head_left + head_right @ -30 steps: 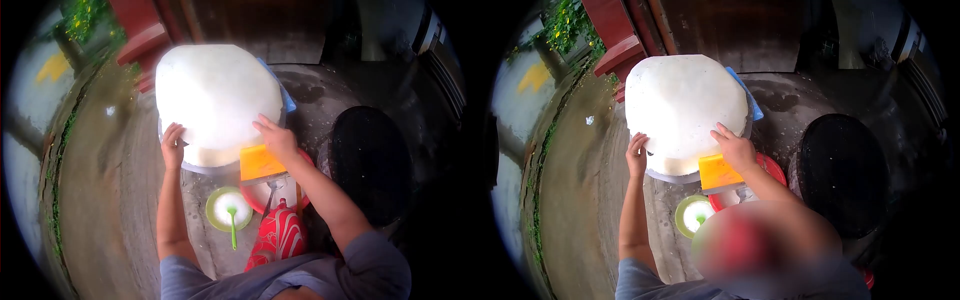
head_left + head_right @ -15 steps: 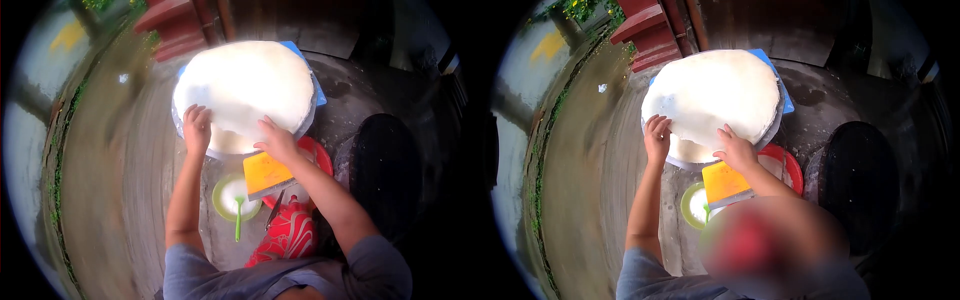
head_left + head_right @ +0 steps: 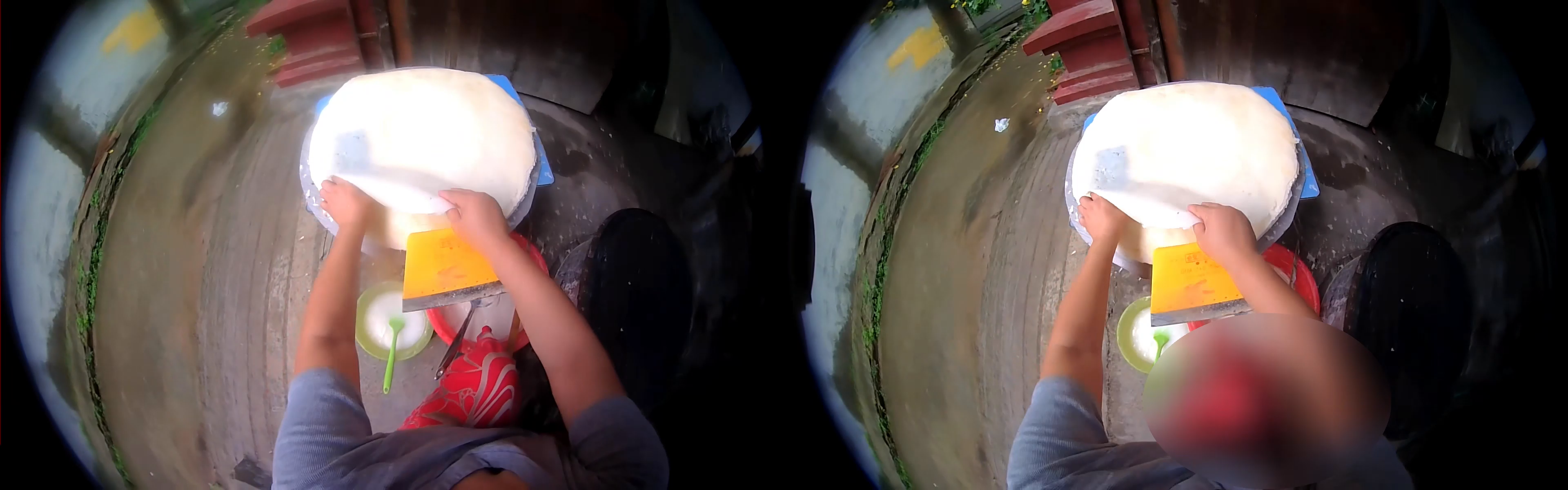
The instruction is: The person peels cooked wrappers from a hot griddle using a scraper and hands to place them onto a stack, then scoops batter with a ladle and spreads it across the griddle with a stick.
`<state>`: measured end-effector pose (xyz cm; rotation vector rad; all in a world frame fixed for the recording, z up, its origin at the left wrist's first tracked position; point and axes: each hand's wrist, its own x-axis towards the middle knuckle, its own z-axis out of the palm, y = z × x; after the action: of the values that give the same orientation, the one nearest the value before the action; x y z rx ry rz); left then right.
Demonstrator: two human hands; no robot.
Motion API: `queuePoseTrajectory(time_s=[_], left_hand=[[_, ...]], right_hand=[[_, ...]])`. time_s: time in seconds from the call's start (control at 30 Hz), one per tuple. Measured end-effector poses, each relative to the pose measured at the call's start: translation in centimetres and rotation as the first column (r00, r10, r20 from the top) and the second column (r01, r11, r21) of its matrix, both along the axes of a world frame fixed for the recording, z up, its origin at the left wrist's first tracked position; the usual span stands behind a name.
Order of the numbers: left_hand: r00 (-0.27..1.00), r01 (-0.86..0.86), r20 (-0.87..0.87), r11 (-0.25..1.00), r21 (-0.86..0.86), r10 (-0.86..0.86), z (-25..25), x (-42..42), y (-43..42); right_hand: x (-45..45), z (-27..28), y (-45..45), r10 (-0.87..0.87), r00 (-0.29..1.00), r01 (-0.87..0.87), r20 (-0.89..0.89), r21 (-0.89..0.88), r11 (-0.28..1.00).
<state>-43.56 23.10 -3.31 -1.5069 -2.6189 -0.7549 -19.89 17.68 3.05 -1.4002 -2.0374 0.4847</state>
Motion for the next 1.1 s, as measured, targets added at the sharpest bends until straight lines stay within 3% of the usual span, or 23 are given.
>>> queuePoseTrajectory(time_s=[0.07,0.17,0.23,0.27,0.3,0.37,0.4,0.47,0.57,0.7,0.77,0.83,0.87,0.9,0.97,1.03,1.1], left_hand=[[1.0,-0.008,0.029,1.0,0.0,0.008,-0.6,-1.3,0.3],[0.971,-0.156,0.181,0.988,-0.012,0.156,-1.7,-4.0,-1.2],[0.882,-0.192,0.445,0.981,0.035,0.157,0.3,-4.9,-4.8],[0.83,-0.211,0.541,0.974,0.08,0.135,0.8,-5.6,-6.5],[0.687,-0.352,0.719,0.914,0.202,0.106,-1.5,-8.0,-8.5],[0.681,-0.439,0.725,0.852,0.285,0.109,-1.9,-8.7,-9.9],[0.682,-0.44,0.723,0.852,0.283,0.111,-1.9,-8.9,-9.8],[0.686,-0.379,0.719,0.897,0.229,0.106,-1.7,-9.2,-8.9],[0.87,-0.251,0.486,0.924,0.288,0.085,2.0,-4.9,-6.5],[0.973,-0.092,0.231,0.945,0.313,0.018,1.2,-1.3,-1.1],[0.984,-0.05,0.18,0.948,0.314,-0.008,0.5,-0.4,0.6],[0.997,-0.052,0.064,0.98,0.192,0.041,0.0,0.2,1.6],[0.997,-0.07,0.035,0.99,0.126,0.067,-0.3,0.3,1.6],[0.998,-0.066,0.015,0.987,0.147,0.065,-2.0,-0.3,1.7],[1.0,-0.009,-0.021,0.998,0.061,0.01,-0.8,0.7,-0.2],[0.982,0.059,-0.185,0.984,0.169,-0.027,-2.8,0.2,-1.5],[0.969,0.206,-0.164,0.972,0.115,-0.186,-1.6,0.7,-4.4]], right_hand=[[0.4,-1.0,-0.6,0.049,0.998,-0.049,0.033,0.016,0.999],[1.2,-2.4,-1.1,0.099,0.993,-0.098,0.06,-0.014,0.995],[2.0,-1.4,-1.6,0.176,0.983,-0.174,0.056,-0.04,0.984],[2.9,-0.6,-1.0,-0.006,0.991,-0.029,-0.134,-0.252,0.967],[3.8,-0.4,0.0,-0.219,0.935,0.062,-0.277,-0.482,0.874],[5.5,-1.9,1.7,-0.576,0.7,0.168,-0.422,-0.687,0.707],[5.3,-1.8,2.0,-0.576,0.7,0.165,-0.422,-0.689,0.706],[4.8,-1.3,2.3,-0.641,0.568,0.084,-0.516,-0.739,0.669],[4.6,-3.7,3.6,-0.624,0.5,0.022,-0.6,-0.712,0.702],[4.7,-6.6,5.2,-0.596,0.385,-0.082,-0.705,-0.669,0.739],[5.1,-5.9,4.7,-0.599,0.491,-0.083,-0.632,-0.719,0.691],[5.5,-4.4,3.5,-0.624,0.636,0.09,-0.453,-0.76,0.643],[6.2,-3.9,2.7,-0.604,0.737,0.278,-0.304,-0.678,0.68],[7.8,-6.3,1.9,-0.539,0.823,0.446,-0.176,-0.386,0.807],[9.8,-6.6,-2.9,-0.472,0.81,0.359,-0.349,-0.341,0.869],[12.7,-12.3,-8.1,-0.573,0.782,0.532,-0.245,-0.216,0.819],[14.8,-17.2,-15.0,-0.659,0.707,0.698,0.256,-0.105,0.708]])
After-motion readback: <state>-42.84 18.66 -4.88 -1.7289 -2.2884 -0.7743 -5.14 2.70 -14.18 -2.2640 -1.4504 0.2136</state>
